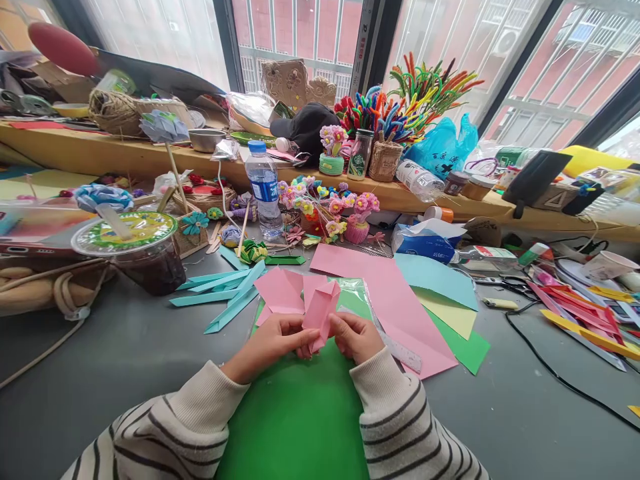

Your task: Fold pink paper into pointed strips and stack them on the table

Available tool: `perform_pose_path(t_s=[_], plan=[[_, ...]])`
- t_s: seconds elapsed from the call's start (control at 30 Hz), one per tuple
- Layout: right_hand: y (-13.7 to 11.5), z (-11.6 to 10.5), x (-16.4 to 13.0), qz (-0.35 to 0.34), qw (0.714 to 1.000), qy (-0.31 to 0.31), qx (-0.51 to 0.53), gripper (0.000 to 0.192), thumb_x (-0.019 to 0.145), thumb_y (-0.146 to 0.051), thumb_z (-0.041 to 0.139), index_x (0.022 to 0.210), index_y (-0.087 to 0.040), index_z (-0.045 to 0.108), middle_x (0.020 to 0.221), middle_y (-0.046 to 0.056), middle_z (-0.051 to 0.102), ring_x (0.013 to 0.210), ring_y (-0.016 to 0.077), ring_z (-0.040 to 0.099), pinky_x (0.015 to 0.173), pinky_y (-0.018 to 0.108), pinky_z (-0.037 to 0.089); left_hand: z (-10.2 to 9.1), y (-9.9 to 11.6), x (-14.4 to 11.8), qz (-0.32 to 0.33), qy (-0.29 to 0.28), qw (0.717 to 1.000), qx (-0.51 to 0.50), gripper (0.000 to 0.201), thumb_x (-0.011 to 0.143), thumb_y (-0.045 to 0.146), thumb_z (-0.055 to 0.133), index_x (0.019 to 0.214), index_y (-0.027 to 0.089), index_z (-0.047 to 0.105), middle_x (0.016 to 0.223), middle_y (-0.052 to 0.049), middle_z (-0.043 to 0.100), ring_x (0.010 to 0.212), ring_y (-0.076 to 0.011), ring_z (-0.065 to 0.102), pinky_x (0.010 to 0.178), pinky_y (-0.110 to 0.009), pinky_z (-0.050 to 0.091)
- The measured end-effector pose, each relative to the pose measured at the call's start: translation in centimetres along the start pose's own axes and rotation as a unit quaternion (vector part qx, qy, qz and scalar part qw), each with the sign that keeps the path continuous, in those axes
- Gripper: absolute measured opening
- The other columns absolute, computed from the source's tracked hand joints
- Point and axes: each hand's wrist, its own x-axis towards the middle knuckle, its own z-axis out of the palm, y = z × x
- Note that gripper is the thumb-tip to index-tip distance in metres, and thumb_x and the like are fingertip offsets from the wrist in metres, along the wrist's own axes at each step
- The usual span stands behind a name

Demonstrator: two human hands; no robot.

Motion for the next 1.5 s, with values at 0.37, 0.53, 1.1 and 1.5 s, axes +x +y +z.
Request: perform_pose_path(t_s=[0.37, 0.53, 1.1, 1.5], plan=[[-0.1, 1.0, 0.0, -0.001, 0.999, 0.001, 0.041, 0.032, 0.059, -0.044, 0.061, 0.063, -0.012, 0.056, 0.035, -0.009, 0.032, 0.029, 0.0008, 0.020, 0.033, 0.020, 0.008, 0.0, -0.5, 0.2, -0.001, -0.006, 1.000, -0.010, 0.029, 0.065, 0.037, 0.055, 0.067, 0.009, 0.061, 0.063, -0.006, 0.062, 0.049, -0.0107, 0.054, 0.049, -0.021, 0.043], [-0.3, 1.0, 0.0, 0.008, 1.000, 0.016, 0.018, 0.034, 0.057, -0.046, 0.061, 0.062, -0.013, 0.055, 0.035, -0.009, 0.032, 0.029, 0.0010, 0.021, 0.032, 0.019, 0.010, 0.0, -0.6, 0.2, -0.009, -0.001, 1.000, -0.003, 0.030, 0.065, 0.037, 0.055, 0.068, 0.008, 0.060, 0.062, -0.006, 0.062, 0.049, -0.0111, 0.054, 0.049, -0.022, 0.043], [-1.0, 1.3, -0.9, -0.102, 0.983, 0.042, -0.149, 0.030, 0.067, -0.044, 0.051, 0.057, -0.016, 0.053, 0.042, -0.006, 0.037, 0.035, 0.0046, 0.027, 0.035, 0.022, 0.020, -0.1, -0.1, 0.2, 0.047, 0.088, 0.995, 0.031, 0.027, 0.067, 0.037, 0.053, 0.071, 0.011, 0.055, 0.064, 0.001, 0.050, 0.059, -0.0090, 0.045, 0.051, -0.019, 0.037], [-0.6, 1.2, -0.9, -0.147, 0.965, 0.068, -0.208, 0.026, 0.073, -0.042, 0.046, 0.064, -0.017, 0.049, 0.048, -0.004, 0.042, 0.040, 0.0075, 0.037, 0.039, 0.021, 0.031, 0.0, -0.3, 0.3, 0.008, 0.070, 0.997, -0.007, 0.028, 0.066, 0.039, 0.054, 0.071, 0.011, 0.055, 0.064, -0.001, 0.055, 0.055, -0.0097, 0.049, 0.050, -0.019, 0.038]])
